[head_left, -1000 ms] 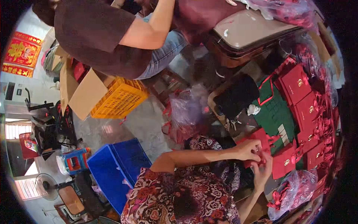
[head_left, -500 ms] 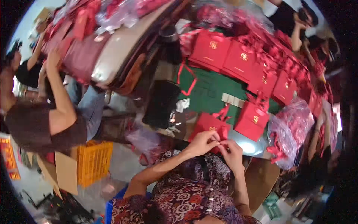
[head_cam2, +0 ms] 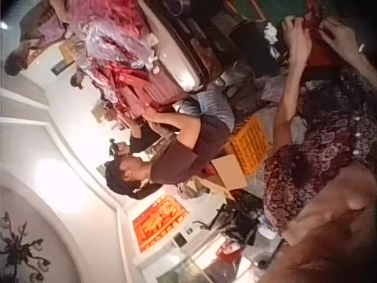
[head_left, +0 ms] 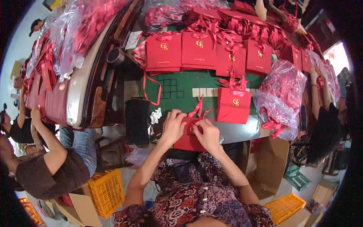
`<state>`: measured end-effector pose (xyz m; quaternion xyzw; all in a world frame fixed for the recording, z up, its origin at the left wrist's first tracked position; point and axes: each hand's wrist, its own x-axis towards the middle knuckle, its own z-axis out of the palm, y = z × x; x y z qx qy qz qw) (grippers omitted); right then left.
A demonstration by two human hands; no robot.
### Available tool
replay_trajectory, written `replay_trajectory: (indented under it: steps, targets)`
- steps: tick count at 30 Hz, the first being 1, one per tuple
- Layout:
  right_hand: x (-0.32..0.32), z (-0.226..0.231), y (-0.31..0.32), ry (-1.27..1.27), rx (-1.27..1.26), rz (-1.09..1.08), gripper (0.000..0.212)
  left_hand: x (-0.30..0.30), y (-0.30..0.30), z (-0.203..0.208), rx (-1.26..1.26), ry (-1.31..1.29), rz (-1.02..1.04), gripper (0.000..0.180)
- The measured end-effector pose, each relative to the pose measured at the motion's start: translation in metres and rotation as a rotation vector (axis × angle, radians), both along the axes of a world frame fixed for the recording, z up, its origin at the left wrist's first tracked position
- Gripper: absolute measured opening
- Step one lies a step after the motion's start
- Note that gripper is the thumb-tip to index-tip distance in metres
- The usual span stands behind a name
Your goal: The person sorts paper gift bags and attaches ribbon handles to the bags by hand.
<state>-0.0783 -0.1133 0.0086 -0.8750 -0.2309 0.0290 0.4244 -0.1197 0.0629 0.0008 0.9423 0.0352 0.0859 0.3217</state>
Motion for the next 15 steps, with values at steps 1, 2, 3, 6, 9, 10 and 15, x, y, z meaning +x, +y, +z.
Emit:
replay_trajectory:
  steps: [1,2,3,6,9,10,15]
  targets:
    - [0.001,-0.003,0.000,-0.013,-0.018,-0.009,0.012,0.000,0.001,0.001,0.000,0.003,-0.010,0.031]
    - [0.001,-0.005,0.000,-0.025,-0.038,-0.017,0.012,0.000,0.000,0.004,-0.001,0.006,-0.018,0.030]
    - [0.001,-0.005,0.000,-0.043,-0.042,-0.025,0.011,0.000,-0.001,0.010,0.000,-0.002,-0.020,0.028]
    - [0.002,-0.006,-0.002,-0.022,-0.047,-0.034,0.012,-0.001,-0.002,0.017,-0.015,0.044,-0.055,0.024]
    - [-0.001,0.000,0.001,-0.028,-0.043,-0.057,0.013,-0.003,-0.002,0.017,0.001,0.012,-0.063,0.019]
    - [-0.003,0.001,0.002,-0.026,-0.042,-0.058,0.013,-0.004,-0.001,0.017,0.034,-0.013,-0.072,0.019]
    - [-0.008,-0.002,0.004,-0.037,-0.022,-0.058,0.014,-0.002,-0.006,0.026,0.152,-0.093,-0.111,0.011]
